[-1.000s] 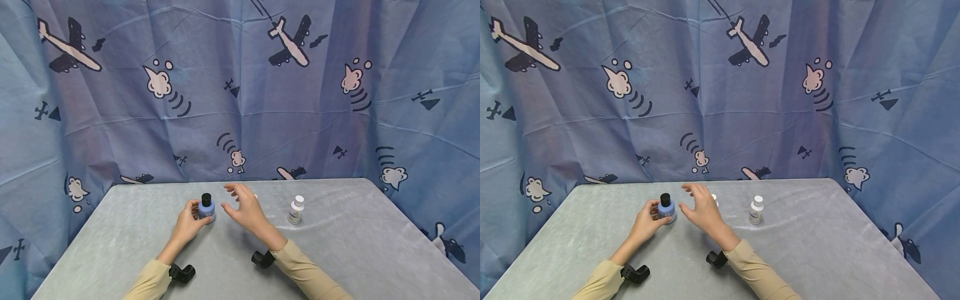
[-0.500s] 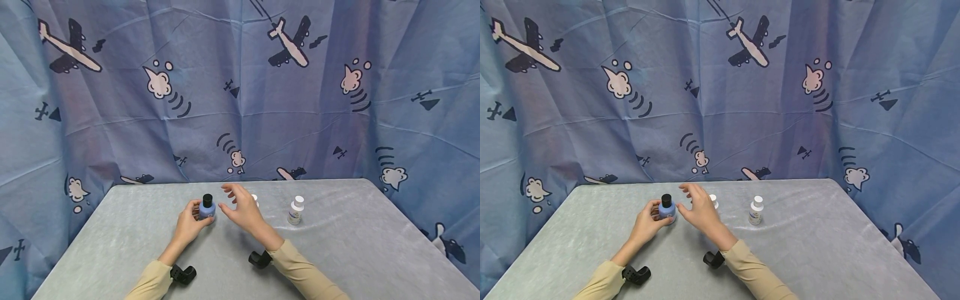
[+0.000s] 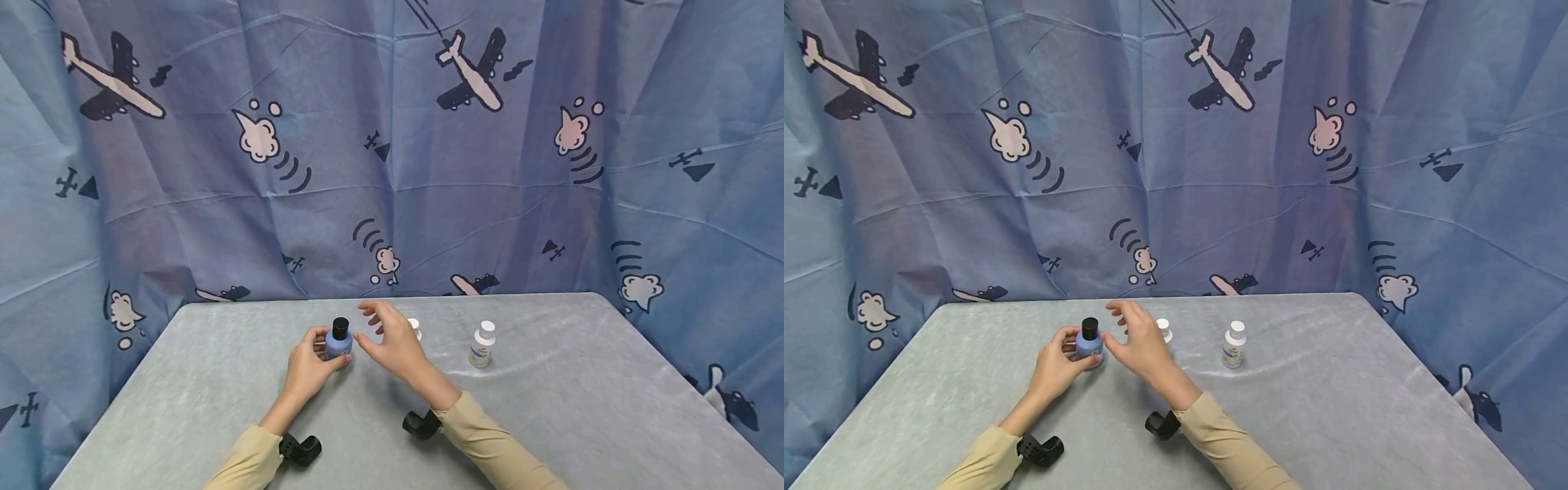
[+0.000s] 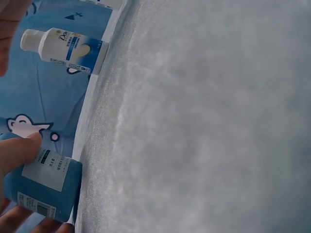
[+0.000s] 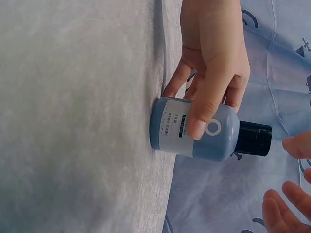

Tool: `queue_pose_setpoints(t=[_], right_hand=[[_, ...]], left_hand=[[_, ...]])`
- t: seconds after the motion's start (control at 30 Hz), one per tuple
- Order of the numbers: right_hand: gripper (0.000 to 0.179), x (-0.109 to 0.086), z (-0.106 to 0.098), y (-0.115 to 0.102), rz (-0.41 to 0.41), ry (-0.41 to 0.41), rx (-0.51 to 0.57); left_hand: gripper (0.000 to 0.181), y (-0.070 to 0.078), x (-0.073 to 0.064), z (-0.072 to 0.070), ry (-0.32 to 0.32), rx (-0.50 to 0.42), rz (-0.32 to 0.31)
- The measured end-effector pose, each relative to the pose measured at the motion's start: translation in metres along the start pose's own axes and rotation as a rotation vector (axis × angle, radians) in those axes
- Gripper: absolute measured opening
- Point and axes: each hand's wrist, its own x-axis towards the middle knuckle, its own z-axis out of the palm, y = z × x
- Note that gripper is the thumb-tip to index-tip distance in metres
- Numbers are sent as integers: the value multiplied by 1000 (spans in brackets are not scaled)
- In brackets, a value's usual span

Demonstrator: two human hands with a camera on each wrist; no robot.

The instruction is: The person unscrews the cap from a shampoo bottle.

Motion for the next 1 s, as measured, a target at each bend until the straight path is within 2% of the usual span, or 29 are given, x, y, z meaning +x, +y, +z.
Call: queue_pose_setpoints(t=[0.4,0.63,0.87,1.0], right_hand=[[44,1,5,-3,22,-10,8],[44,3,6,-3,65,-31,39],[44,4,7,-4,77,-43,43],[44,4,8,-5,104,-56,81]], left_hand=[[55,5,-2,-2,38,51,24],[54,9,0,-3,22,52,18],[54,12,0,-4,31,55,25],[55,12,-1,-4,30,57,25]])
